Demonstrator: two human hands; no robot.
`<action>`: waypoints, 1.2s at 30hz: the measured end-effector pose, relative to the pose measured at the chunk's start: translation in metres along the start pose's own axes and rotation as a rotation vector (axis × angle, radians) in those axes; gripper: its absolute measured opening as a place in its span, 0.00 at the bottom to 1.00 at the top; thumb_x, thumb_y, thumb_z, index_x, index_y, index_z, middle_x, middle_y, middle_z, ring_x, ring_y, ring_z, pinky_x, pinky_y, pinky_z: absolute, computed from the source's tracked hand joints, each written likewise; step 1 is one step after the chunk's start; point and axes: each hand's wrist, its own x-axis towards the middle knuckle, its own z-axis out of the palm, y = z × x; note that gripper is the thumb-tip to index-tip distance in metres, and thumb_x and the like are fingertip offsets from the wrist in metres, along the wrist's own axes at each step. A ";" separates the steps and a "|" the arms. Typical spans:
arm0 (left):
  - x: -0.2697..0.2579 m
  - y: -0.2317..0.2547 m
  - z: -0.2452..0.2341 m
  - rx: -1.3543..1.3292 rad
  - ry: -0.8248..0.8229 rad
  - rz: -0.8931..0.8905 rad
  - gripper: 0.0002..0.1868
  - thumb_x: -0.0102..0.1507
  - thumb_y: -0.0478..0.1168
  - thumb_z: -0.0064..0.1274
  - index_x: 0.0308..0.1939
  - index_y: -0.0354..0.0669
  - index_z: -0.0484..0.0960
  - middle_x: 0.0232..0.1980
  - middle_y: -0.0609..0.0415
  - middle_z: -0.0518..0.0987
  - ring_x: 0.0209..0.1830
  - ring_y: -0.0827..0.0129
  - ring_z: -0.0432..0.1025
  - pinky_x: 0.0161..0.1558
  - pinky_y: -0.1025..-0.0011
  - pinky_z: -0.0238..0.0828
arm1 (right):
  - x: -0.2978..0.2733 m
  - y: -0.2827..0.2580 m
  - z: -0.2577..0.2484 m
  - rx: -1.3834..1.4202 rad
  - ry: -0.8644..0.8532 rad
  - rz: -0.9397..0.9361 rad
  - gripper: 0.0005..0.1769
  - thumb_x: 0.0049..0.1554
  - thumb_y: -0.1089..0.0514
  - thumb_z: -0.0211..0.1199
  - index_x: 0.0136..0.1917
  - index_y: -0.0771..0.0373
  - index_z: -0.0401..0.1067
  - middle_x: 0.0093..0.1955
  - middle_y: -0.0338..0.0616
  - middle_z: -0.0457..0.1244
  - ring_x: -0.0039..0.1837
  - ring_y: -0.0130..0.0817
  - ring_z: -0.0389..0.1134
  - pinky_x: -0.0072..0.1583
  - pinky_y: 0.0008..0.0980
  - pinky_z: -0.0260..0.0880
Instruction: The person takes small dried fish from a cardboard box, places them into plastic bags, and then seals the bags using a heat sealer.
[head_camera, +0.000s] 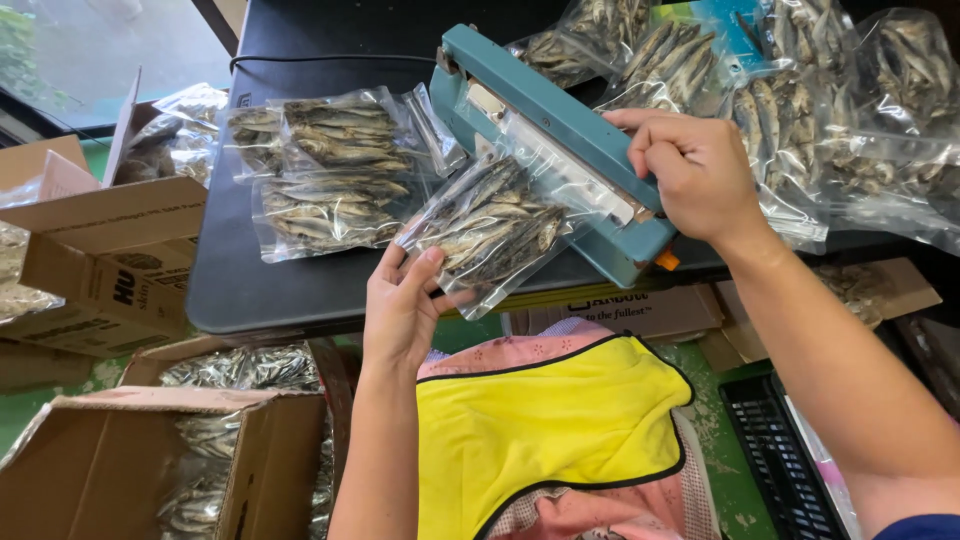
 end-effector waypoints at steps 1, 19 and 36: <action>-0.010 0.011 0.016 0.001 0.004 0.002 0.30 0.61 0.30 0.59 0.67 0.34 0.70 0.49 0.36 0.81 0.38 0.43 0.82 0.32 0.44 0.85 | 0.003 0.001 -0.003 0.003 -0.003 -0.001 0.14 0.55 0.64 0.47 0.32 0.59 0.70 0.60 0.47 0.72 0.55 0.43 0.72 0.55 0.33 0.65; -0.069 -0.039 0.079 0.151 -0.387 -0.079 0.39 0.52 0.29 0.67 0.68 0.39 0.73 0.60 0.40 0.80 0.44 0.58 0.82 0.39 0.54 0.85 | -0.148 0.031 -0.069 0.866 -0.002 0.564 0.10 0.57 0.63 0.64 0.51 0.67 0.70 0.49 0.54 0.70 0.46 0.50 0.77 0.41 0.51 0.81; -0.069 -0.095 0.228 0.207 -0.623 -0.146 0.39 0.65 0.41 0.59 0.78 0.44 0.61 0.78 0.36 0.61 0.74 0.44 0.63 0.69 0.52 0.65 | -0.089 0.139 -0.130 1.369 0.484 0.649 0.13 0.64 0.66 0.56 0.62 0.69 0.63 0.74 0.68 0.59 0.75 0.53 0.65 0.75 0.52 0.66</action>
